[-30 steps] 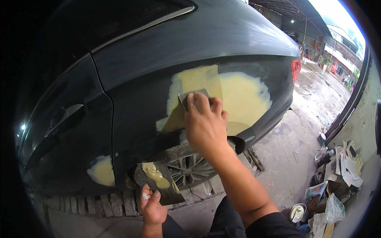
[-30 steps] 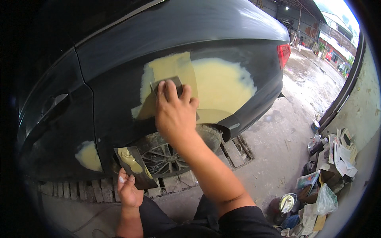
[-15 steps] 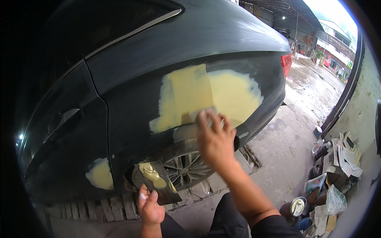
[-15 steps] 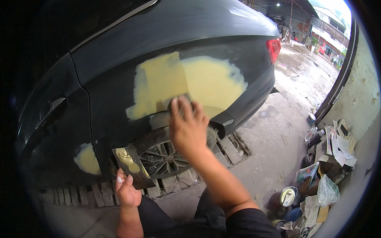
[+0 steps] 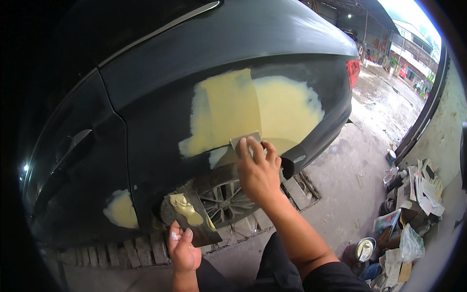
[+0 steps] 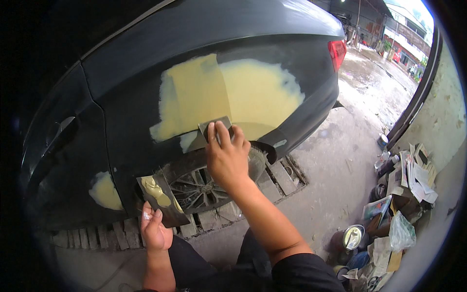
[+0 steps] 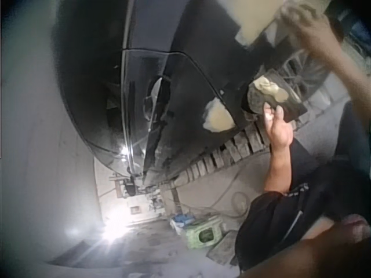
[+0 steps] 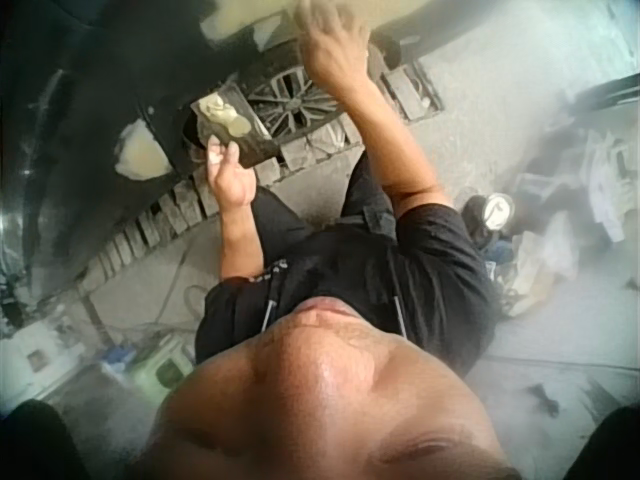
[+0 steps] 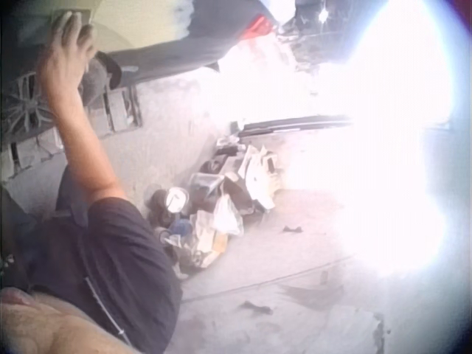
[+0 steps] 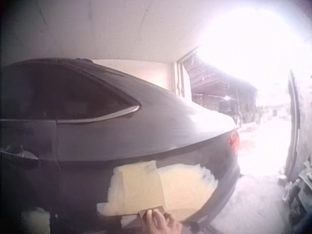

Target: The person scoops body filler from a container onto a metal plate with a stick, then uses spreaders to apply and smooth the filler onto a car's rear quarter panel.

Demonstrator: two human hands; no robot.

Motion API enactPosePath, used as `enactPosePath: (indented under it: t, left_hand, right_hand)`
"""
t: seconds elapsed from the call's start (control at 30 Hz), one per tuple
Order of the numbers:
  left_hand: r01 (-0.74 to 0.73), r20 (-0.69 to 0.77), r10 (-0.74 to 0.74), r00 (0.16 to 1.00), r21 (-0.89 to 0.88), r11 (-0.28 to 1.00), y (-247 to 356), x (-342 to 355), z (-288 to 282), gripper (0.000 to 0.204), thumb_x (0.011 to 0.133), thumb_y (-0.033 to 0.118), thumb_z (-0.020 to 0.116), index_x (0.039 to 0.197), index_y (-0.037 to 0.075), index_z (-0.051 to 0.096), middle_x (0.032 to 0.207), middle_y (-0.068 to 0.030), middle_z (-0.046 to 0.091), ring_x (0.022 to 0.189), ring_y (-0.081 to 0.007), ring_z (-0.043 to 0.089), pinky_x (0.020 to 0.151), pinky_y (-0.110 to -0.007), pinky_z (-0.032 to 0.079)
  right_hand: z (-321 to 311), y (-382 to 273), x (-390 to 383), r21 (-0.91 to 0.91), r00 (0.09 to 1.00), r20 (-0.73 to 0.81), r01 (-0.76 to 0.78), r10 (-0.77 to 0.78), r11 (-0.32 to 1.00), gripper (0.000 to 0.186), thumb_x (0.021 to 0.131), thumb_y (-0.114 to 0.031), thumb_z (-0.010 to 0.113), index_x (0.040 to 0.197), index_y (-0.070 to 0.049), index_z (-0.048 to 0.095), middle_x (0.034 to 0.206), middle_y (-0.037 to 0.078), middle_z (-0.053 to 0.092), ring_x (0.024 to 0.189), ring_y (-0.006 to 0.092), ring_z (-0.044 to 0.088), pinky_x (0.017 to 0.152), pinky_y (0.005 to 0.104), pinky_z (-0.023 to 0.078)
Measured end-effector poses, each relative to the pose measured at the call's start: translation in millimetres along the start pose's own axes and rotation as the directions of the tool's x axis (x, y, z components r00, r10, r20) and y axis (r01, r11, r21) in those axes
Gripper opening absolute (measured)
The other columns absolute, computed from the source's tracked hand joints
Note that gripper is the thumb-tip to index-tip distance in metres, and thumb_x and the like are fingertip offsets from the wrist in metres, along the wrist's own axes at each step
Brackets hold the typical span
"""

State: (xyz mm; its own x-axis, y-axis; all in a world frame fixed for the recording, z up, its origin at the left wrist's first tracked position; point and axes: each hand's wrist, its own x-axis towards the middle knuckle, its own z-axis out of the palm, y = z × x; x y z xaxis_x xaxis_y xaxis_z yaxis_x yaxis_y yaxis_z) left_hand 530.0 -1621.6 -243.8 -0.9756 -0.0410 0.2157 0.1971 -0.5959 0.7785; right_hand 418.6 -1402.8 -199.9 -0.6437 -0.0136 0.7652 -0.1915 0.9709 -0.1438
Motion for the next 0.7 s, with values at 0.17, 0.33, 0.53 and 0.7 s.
enactPosePath:
  t: [0.17, 0.33, 0.53, 0.7]
  left_hand:
    - [-0.007, 0.006, 0.006, 1.0, 0.033, 0.999, 1, -2, 5, 0.043, 0.091, 0.002, 0.048, 0.133, -0.003, 0.044, 0.129, -0.0133, 0.055, 0.12, -0.0222, 0.053, 0.106, -0.037, 0.038]
    - [0.016, -0.005, -0.016, 1.0, 0.038, 0.999, -3, -2, 3, 0.043, 0.091, 0.003, 0.052, 0.132, -0.004, 0.045, 0.128, -0.0134, 0.056, 0.118, -0.0211, 0.052, 0.106, -0.035, 0.035]
    - [0.01, -0.01, -0.009, 1.0, 0.061, 0.998, -1, 0, 13, 0.04, 0.092, 0.003, 0.052, 0.13, -0.003, 0.046, 0.128, -0.0125, 0.055, 0.117, -0.0205, 0.052, 0.105, -0.035, 0.036]
    - [0.051, -0.025, -0.051, 0.998, 0.028, 0.998, 1, 2, 17, 0.042, 0.092, 0.002, 0.051, 0.133, -0.001, 0.043, 0.13, -0.0129, 0.053, 0.12, -0.0227, 0.051, 0.106, -0.039, 0.036]
  right_hand:
    - [5, -1, -27, 0.039, 0.999, -0.011, -0.033, 0.034, 0.999, 0.047, 0.086, -0.021, 0.06, 0.13, -0.01, 0.053, 0.133, 0.009, 0.048, 0.118, 0.0381, 0.043, 0.09, 0.0488, 0.039]
    - [-14, 45, 28, 0.122, 0.984, -0.121, -0.114, 0.129, 0.986, 0.047, 0.088, -0.022, 0.058, 0.132, -0.01, 0.05, 0.133, 0.011, 0.048, 0.117, 0.0404, 0.045, 0.089, 0.0535, 0.04]
    - [0, 25, -6, 0.058, 0.994, 0.024, -0.106, 0.104, 0.993, 0.05, 0.084, -0.022, 0.06, 0.131, -0.008, 0.05, 0.127, 0.013, 0.049, 0.111, 0.0368, 0.047, 0.082, 0.0522, 0.042]
    - [-19, 12, -55, 0.387, 0.984, 0.156, -0.144, 0.089, 0.911, 0.046, 0.088, -0.013, 0.059, 0.132, -0.004, 0.05, 0.132, 0.017, 0.046, 0.118, 0.0386, 0.045, 0.098, 0.047, 0.04]
